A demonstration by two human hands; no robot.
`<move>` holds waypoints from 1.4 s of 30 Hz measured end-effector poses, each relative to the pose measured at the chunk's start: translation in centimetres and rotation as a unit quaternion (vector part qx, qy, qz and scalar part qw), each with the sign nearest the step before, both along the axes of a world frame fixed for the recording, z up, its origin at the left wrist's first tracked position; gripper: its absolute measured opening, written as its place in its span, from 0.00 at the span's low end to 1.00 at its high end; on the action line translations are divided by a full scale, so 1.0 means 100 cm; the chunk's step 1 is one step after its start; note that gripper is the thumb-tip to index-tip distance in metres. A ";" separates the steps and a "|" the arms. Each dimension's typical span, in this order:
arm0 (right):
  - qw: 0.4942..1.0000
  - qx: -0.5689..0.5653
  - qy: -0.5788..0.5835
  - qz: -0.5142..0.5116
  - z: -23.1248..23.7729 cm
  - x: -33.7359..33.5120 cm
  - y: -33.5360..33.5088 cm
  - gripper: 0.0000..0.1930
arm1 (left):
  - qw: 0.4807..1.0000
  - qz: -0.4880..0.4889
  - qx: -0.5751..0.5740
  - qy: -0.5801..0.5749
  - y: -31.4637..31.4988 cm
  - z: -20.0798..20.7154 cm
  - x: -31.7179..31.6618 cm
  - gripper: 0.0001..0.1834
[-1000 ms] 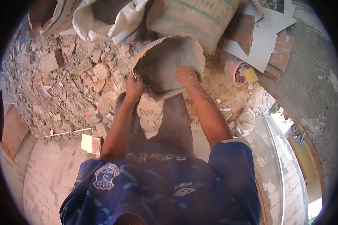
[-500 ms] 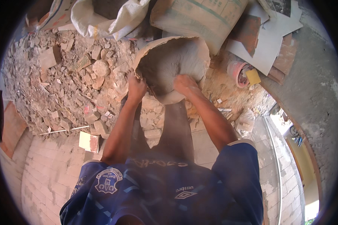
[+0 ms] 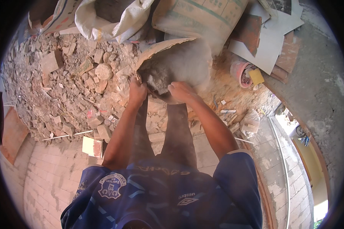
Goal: The person scoops cement from a large paper bag using a small trowel and transfers it into a smaller white sack. The person repeats this scooping and pouring action multiple times to fill the smaller sack.
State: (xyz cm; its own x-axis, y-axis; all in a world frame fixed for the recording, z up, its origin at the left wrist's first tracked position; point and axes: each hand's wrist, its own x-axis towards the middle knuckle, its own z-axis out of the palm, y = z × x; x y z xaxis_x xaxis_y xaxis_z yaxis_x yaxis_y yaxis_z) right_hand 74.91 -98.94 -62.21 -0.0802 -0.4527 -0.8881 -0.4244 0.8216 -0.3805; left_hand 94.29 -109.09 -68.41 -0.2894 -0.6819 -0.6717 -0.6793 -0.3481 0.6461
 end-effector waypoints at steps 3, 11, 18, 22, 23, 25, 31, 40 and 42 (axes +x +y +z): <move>1.000 0.005 0.024 -0.017 0.020 -0.012 0.006 0.23 | 0.998 0.016 0.048 0.021 0.001 -0.009 0.009 0.27; 0.998 -0.007 0.052 -0.032 0.071 -0.059 0.016 0.20 | 0.999 -0.031 0.026 -0.014 -0.002 -0.008 0.007 0.29; 0.997 -0.015 0.061 0.053 0.136 -0.099 -0.004 0.20 | 1.000 -0.005 -0.012 -0.007 0.003 -0.009 0.000 0.26; 0.928 -0.197 0.086 0.303 0.141 -0.133 -0.036 0.09 | 0.999 -0.007 -0.031 -0.030 0.004 0.005 -0.015 0.28; 0.885 -0.273 0.107 0.361 0.137 -0.143 -0.050 0.09 | 0.999 -0.010 -0.031 -0.042 0.005 0.004 -0.014 0.28; 0.788 -0.426 0.120 0.428 0.143 -0.150 -0.107 0.11 | 0.997 -0.014 -0.031 -0.071 0.001 0.016 -0.016 0.28; 0.949 -0.109 0.152 0.254 0.105 -0.121 -0.290 0.23 | 0.998 -0.006 -0.022 -0.064 0.002 0.011 -0.014 0.30; 0.875 -0.213 0.394 0.182 0.065 -0.064 -0.311 0.13 | 0.995 -0.012 0.059 -0.083 -0.004 0.016 -0.026 0.30; 0.874 -0.241 0.398 0.139 0.082 -0.080 -0.254 0.13 | 0.997 -0.023 0.013 -0.067 -0.004 0.002 -0.027 0.32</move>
State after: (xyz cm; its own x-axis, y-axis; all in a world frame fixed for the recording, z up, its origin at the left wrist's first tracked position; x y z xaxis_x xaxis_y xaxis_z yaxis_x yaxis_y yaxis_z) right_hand 66.91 -124.30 -54.02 -0.4126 -0.8592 -0.3024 -0.8702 0.4700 -0.1479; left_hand 91.63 -109.50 -68.26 -0.2259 -0.6523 -0.7235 -0.7743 -0.3305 0.5397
